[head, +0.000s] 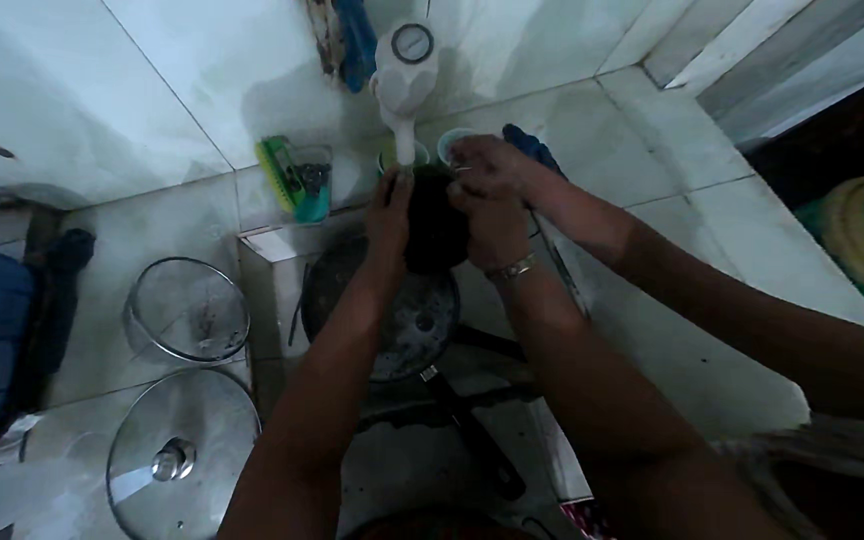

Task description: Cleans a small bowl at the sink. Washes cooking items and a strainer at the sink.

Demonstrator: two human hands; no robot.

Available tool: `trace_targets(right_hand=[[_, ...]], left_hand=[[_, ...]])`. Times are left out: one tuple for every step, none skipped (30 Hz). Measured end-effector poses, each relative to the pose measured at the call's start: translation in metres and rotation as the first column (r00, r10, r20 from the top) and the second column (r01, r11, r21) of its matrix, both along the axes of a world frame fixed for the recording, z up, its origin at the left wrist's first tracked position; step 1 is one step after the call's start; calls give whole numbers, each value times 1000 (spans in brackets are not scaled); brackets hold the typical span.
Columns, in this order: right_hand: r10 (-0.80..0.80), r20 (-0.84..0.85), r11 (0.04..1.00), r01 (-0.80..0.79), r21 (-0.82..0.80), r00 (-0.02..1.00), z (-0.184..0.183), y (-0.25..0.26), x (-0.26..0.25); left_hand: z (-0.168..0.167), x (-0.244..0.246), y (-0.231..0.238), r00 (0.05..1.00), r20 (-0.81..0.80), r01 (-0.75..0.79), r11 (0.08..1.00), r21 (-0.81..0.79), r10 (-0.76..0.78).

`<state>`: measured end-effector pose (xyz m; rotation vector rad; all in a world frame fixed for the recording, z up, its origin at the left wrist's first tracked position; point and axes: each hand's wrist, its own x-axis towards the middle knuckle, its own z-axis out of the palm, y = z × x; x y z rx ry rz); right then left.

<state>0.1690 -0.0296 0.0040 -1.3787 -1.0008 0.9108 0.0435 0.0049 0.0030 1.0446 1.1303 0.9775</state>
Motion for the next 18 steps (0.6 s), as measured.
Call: trace_targets(right_hand=[[-2,-88,1000,5,28,996,0,2,6],[18,-150,999,-11,53,989,-1,4,13],[54,-204,996,-38,84,977,-2,5,19],[110,-254,989,-80,124,961,-4,7,24],[150,-299,983,-110,145,943,-5,7,28],[160,-330,983,-121,135,930,-5,8,29],[174,-343,983,-143,113,923,-6,10,30],[163,-363,986,-139,92,917,-8,13,28],[137,-381,990,-112,88,914,-13,17,26],[108,-368,993,-81,89,923,-19,23,22],[35,-325,998,-14,65,945,-22,27,17],[-47,-249,998,56,28,967,-24,30,9],[-111,-155,994,112,-4,982,-26,31,1],[-147,-55,989,147,-5,988,-26,30,-6],[-159,48,987,159,11,986,-26,30,-12],[-152,140,988,151,19,978,-26,28,-19],[-126,220,992,125,17,967,-25,24,-27],[-89,305,996,85,25,948,-22,17,-38]], left_hand=[[-1,0,4,997,71,-22,995,-95,28],[-3,-2,7,986,150,-40,979,-199,70],[-7,-4,9,963,247,-37,958,-284,110],[-14,-9,10,931,341,-10,941,-338,132],[-22,-13,9,899,414,20,932,-363,142],[-28,-17,5,875,457,30,924,-382,161],[-30,-18,2,864,462,5,912,-409,202],[-32,-19,-1,857,459,-20,905,-426,235],[-34,-20,-2,848,446,-62,889,-453,286],[-33,-20,-3,839,411,-122,860,-495,356],[-33,-19,-3,819,384,-174,823,-541,427],[-32,-21,-3,797,383,-194,799,-570,467],[-32,-24,-4,782,399,-204,801,-563,479],[-31,-27,-7,756,441,-213,819,-533,483],[-28,-29,-9,720,466,-248,818,-520,515],[-24,-30,-10,691,470,-284,805,-521,549],[-22,-34,-11,665,474,-307,790,-531,577],[-21,-39,-13,656,456,-328,771,-545,601]])
